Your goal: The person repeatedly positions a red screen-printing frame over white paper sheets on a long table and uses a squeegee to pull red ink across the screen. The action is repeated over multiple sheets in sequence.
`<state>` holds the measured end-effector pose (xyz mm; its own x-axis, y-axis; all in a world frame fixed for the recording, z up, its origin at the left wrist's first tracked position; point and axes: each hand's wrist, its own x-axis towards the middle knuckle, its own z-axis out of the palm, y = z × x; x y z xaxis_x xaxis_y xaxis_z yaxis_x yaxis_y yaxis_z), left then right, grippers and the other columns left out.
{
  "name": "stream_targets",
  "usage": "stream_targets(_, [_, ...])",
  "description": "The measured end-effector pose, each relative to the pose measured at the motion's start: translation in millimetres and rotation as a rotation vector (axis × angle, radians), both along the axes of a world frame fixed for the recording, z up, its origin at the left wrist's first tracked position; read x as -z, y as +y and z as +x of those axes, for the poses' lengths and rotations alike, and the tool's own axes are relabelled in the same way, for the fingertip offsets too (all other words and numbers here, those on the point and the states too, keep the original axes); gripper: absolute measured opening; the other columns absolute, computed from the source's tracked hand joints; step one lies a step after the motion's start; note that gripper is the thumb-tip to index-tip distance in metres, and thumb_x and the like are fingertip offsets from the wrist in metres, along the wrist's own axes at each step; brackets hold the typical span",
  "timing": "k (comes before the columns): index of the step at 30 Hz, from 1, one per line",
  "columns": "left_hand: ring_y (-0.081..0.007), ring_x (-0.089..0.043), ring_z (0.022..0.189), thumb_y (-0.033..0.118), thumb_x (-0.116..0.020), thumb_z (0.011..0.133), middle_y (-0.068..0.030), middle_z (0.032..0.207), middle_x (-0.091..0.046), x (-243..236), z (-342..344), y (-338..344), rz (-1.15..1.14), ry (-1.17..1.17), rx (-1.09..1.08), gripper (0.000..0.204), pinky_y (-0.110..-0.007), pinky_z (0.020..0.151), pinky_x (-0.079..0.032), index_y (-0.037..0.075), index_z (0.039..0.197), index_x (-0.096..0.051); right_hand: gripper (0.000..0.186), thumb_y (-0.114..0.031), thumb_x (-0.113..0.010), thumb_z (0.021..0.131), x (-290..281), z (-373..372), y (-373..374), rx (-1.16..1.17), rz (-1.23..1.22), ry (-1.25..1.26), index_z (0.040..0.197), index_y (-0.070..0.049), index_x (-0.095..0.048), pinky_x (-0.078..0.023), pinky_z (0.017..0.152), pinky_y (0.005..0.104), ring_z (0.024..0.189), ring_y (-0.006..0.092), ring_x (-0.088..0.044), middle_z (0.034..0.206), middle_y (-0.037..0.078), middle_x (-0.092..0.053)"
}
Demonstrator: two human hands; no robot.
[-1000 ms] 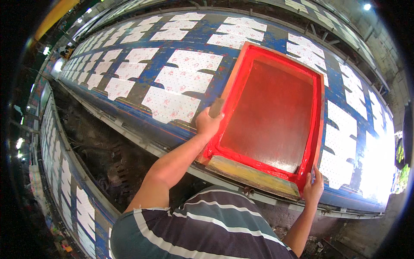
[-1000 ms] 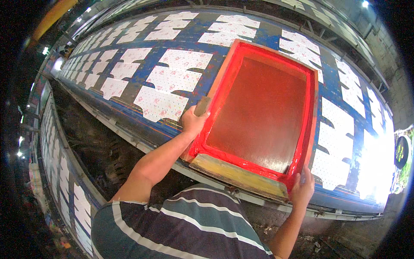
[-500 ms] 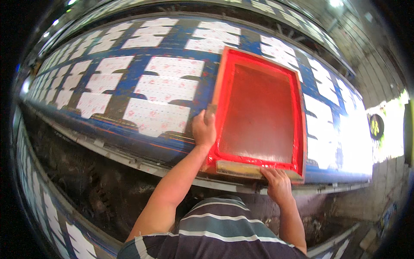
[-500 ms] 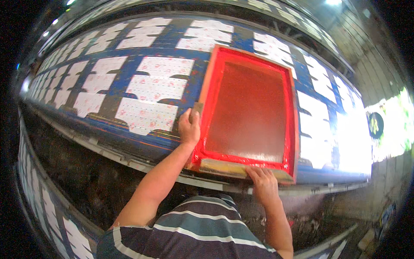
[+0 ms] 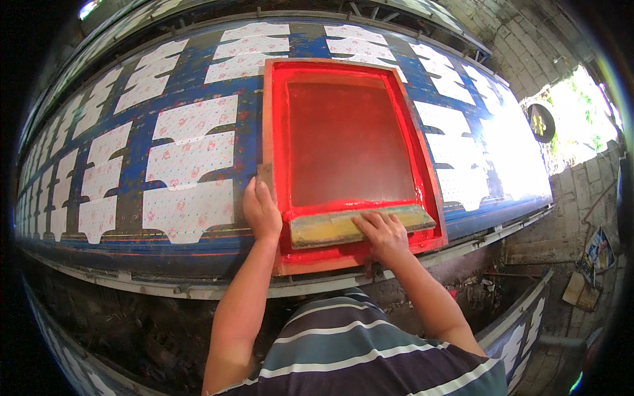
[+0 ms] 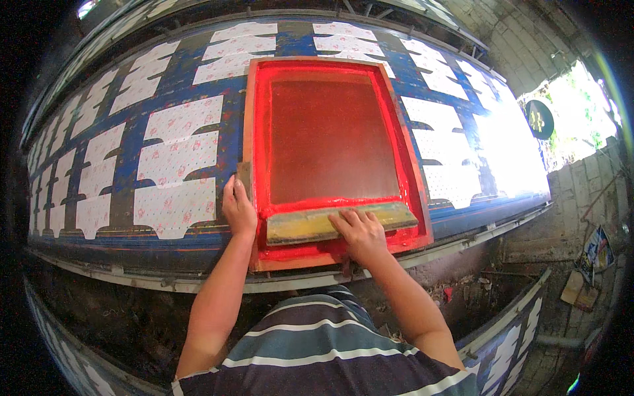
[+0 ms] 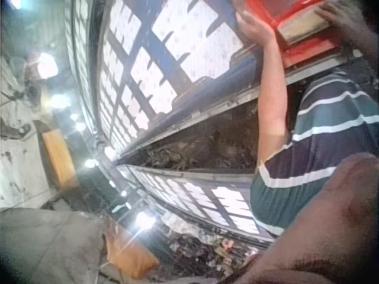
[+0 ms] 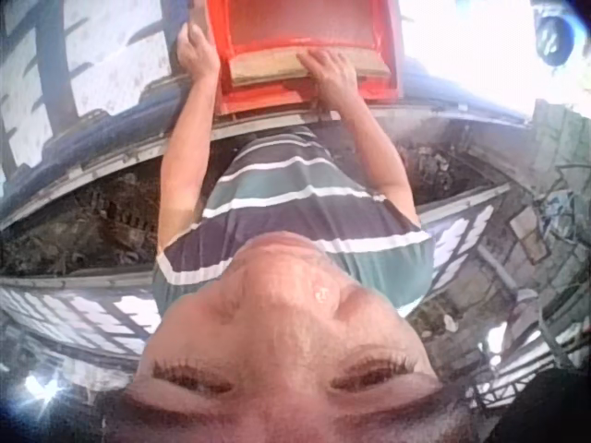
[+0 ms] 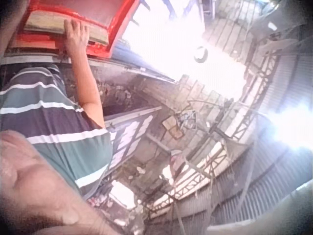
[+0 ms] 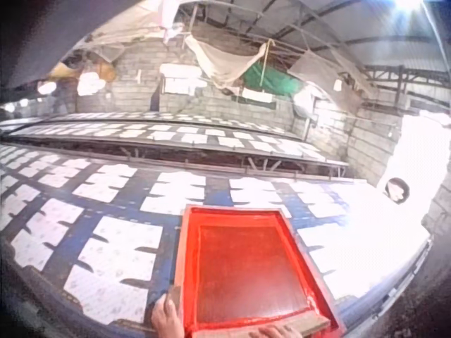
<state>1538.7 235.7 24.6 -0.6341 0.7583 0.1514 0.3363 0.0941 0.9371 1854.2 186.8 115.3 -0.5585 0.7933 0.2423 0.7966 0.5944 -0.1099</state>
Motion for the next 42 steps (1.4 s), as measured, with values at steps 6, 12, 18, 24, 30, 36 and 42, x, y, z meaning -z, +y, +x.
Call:
stream_targets(6, [-0.0406, -0.065, 0.14, 0.033, -0.052, 0.121, -0.0278, 0.149, -0.069, 1.0, 0.6, -2.3, -0.007, -0.059, 0.019, 0.053, -0.047, 0.12, -0.049, -0.009, 0.151, -0.063, 0.049, -0.005, -0.072, 0.086, 36.2, -10.1, 134.0, -0.055, 0.152, 0.032, 0.133, -0.019, -0.079, -0.059, 0.096, 0.0472, 0.111, 0.0308, -0.075, 0.122, 0.008, -0.077])
stream_targets(12, [-0.0344, -0.067, 0.138, 0.027, -0.051, 0.121, -0.0228, 0.149, -0.07, -14.1, 4.8, -3.9, -0.08, -0.051, 0.015, 0.048, -0.044, 0.12, -0.049, -0.007, 0.152, -0.063, 0.032, -0.013, -0.067, 0.096, 43.9, -24.3, 299.9, -0.072, 0.212, -0.03, 0.124, -0.021, -0.08, -0.06, 0.09, 0.0482, 0.101, 0.0311, -0.078, 0.107, 0.01, -0.078])
stream_targets(18, [-0.0303, -0.069, 0.131, 0.024, -0.049, 0.121, -0.0203, 0.141, -0.074, -12.7, 6.3, -4.1, -0.131, -0.095, -0.067, 0.043, -0.042, 0.116, -0.05, -0.007, 0.144, -0.069, 0.032, -0.013, -0.07, 0.095, 43.5, -40.3, 447.3, -0.039, 0.118, -0.115, 0.125, -0.021, -0.08, -0.062, 0.093, 0.051, 0.106, 0.0348, -0.08, 0.11, 0.012, -0.08])
stream_targets(24, [-0.0253, -0.07, 0.124, 0.029, -0.048, 0.122, -0.015, 0.133, -0.076, 1.3, 4.3, -9.0, -0.194, -0.027, -0.133, 0.046, -0.04, 0.112, -0.052, -0.006, 0.141, -0.072, 0.035, -0.014, -0.07, 0.096, 39.7, -52.1, 488.0, -0.053, 0.142, -0.122, 0.129, -0.021, -0.08, -0.064, 0.096, 0.0516, 0.11, 0.034, -0.08, 0.114, 0.012, -0.08])
stream_targets(30, [-0.0215, -0.069, 0.12, 0.034, -0.049, 0.123, -0.0126, 0.129, -0.076, 11.7, 3.2, -8.2, -0.059, -0.089, -0.115, 0.048, -0.039, 0.108, -0.053, -0.004, 0.14, -0.073, 0.034, -0.013, -0.07, 0.093, 36.6, -32.8, 453.6, -0.088, 0.074, -0.052, 0.124, -0.021, -0.082, -0.066, 0.089, 0.0522, 0.104, 0.0357, -0.081, 0.113, 0.012, -0.081])
stream_targets(36, [-0.0209, -0.069, 0.117, 0.037, -0.05, 0.123, -0.0115, 0.127, -0.075, -0.1, 4.8, -6.2, -0.093, -0.025, -0.099, 0.05, -0.039, 0.106, -0.054, -0.005, 0.137, -0.074, 0.046, -0.008, -0.068, 0.093, 15.7, -47.1, 509.5, -0.01, 0.064, -0.06, 0.134, -0.024, -0.08, -0.064, 0.096, 0.0542, 0.112, 0.0387, -0.08, 0.122, 0.012, -0.082])
stream_targets(42, [-0.0211, -0.068, 0.117, 0.037, -0.05, 0.123, -0.0115, 0.124, -0.075, -5.8, 10.8, -7.2, -0.094, -0.078, -0.113, 0.05, -0.04, 0.105, -0.054, -0.005, 0.136, -0.074, 0.036, -0.012, -0.067, 0.097, 27.5, -49.9, 544.9, -0.052, 0.003, -0.11, 0.129, -0.021, -0.079, -0.063, 0.099, 0.0559, 0.117, 0.038, -0.079, 0.123, 0.014, -0.082])
